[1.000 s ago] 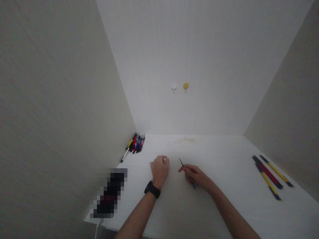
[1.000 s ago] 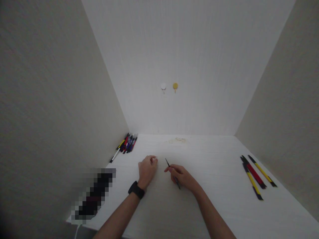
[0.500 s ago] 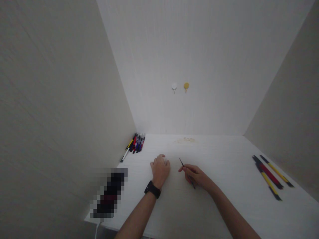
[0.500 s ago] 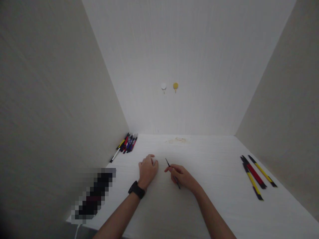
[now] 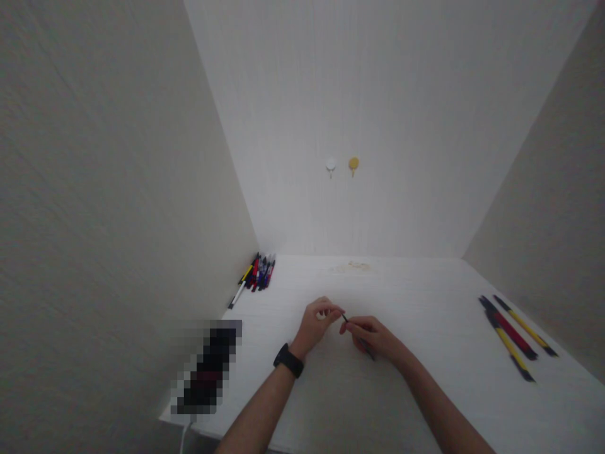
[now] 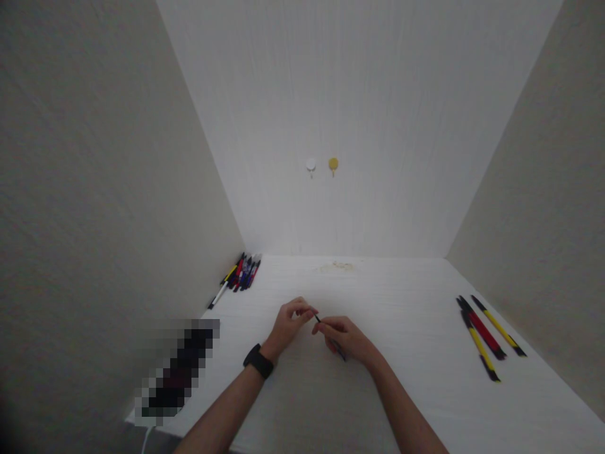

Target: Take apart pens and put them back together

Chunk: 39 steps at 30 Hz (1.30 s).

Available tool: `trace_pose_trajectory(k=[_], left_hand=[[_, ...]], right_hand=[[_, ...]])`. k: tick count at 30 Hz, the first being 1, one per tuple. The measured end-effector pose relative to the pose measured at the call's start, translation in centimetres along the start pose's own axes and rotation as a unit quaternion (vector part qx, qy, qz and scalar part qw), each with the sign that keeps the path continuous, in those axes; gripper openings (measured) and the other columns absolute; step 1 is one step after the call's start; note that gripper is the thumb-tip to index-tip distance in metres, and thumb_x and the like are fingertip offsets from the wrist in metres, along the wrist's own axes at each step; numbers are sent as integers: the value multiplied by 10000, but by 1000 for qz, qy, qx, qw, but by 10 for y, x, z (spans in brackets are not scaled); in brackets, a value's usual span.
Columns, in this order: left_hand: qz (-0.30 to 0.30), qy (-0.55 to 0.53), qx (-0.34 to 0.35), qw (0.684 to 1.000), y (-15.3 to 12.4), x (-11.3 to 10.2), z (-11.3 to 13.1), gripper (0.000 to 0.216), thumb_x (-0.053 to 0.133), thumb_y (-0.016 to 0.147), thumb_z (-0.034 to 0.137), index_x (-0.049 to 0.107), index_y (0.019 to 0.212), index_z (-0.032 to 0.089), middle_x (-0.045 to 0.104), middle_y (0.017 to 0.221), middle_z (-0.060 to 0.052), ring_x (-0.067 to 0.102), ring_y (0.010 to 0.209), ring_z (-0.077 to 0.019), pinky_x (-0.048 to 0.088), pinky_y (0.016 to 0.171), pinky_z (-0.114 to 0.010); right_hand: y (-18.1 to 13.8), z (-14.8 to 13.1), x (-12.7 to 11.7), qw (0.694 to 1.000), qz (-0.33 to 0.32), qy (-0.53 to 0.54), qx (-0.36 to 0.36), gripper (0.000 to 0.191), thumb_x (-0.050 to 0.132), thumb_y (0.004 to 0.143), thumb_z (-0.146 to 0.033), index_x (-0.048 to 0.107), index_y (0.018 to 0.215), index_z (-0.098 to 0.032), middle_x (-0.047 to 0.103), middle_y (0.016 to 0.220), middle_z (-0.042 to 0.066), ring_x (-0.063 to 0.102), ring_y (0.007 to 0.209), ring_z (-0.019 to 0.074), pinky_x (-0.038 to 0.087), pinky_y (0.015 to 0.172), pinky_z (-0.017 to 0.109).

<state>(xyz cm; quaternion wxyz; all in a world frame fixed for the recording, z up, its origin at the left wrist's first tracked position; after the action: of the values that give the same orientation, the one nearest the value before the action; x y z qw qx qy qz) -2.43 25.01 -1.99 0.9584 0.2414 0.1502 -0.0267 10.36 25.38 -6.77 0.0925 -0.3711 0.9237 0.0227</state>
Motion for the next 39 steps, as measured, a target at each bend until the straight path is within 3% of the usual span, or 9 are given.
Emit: trace_pose_trajectory(k=[8, 13, 23, 29, 32, 35, 39], left_hand=[[-44, -22, -32, 998, 1, 6, -4, 289, 650, 796, 441, 743, 776, 168, 542, 651, -18, 454, 641, -121, 363, 618, -254], [-3, -43, -51, 998, 2, 1, -9, 328, 646, 789, 462, 669, 705, 146, 565, 691, -27, 476, 649, -122, 370, 612, -247], [82, -160, -82, 980, 0, -14, -19, 330, 542, 869, 464, 588, 821, 140, 635, 802, -56, 523, 602, -100, 391, 584, -236], [12, -175, -101, 979, 2, 0, -19, 328, 642, 797, 452, 621, 852, 129, 661, 814, -79, 546, 644, -123, 433, 632, -257], [6, -173, -104, 979, 2, 2, -18, 326, 665, 773, 445, 631, 826, 125, 661, 808, -83, 533, 634, -124, 434, 624, -260], [64, -151, -100, 981, 1, -11, -18, 313, 646, 787, 445, 624, 822, 135, 642, 773, -61, 511, 635, -119, 428, 622, -252], [199, -126, -93, 967, -4, -40, -22, 313, 609, 809, 443, 622, 890, 140, 620, 778, -44, 520, 677, -124, 432, 654, -247]], right_hand=[[1, 2, -1, 1000, 4, -9, -10, 467, 489, 874, -542, 683, 967, -127, 468, 463, -53, 322, 366, 55, 246, 389, 195], [0, -1, 0, 1000, 4, -11, -1, 469, 491, 872, -539, 688, 973, -125, 465, 466, -51, 328, 379, 59, 254, 395, 197], [2, 1, -1, 1000, 11, -17, -1, 451, 469, 877, -529, 667, 901, -125, 485, 462, -47, 341, 389, 63, 265, 421, 201], [2, 1, -5, 999, 33, -9, 1, 459, 448, 878, -549, 643, 901, -134, 494, 468, -42, 330, 378, 69, 238, 400, 201], [3, 2, -4, 999, 29, -16, -5, 464, 441, 884, -552, 642, 904, -134, 488, 460, -46, 324, 374, 68, 238, 401, 202], [4, 3, -4, 999, 29, -20, -7, 467, 434, 887, -553, 642, 903, -135, 480, 455, -49, 326, 379, 69, 246, 410, 201], [3, 3, -4, 1000, 27, -9, -4, 456, 436, 887, -544, 640, 915, -137, 486, 463, -49, 331, 378, 66, 253, 409, 199]])
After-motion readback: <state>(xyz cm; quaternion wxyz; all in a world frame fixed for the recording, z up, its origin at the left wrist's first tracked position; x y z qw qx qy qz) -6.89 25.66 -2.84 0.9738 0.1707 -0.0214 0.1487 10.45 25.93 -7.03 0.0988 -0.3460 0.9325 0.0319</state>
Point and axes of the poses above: each hand's wrist, its own y-axis towards the middle knuckle, its own x-axis out of the palm, z = x × y, the point moved 8 cm from there along y, towards the middle knuckle
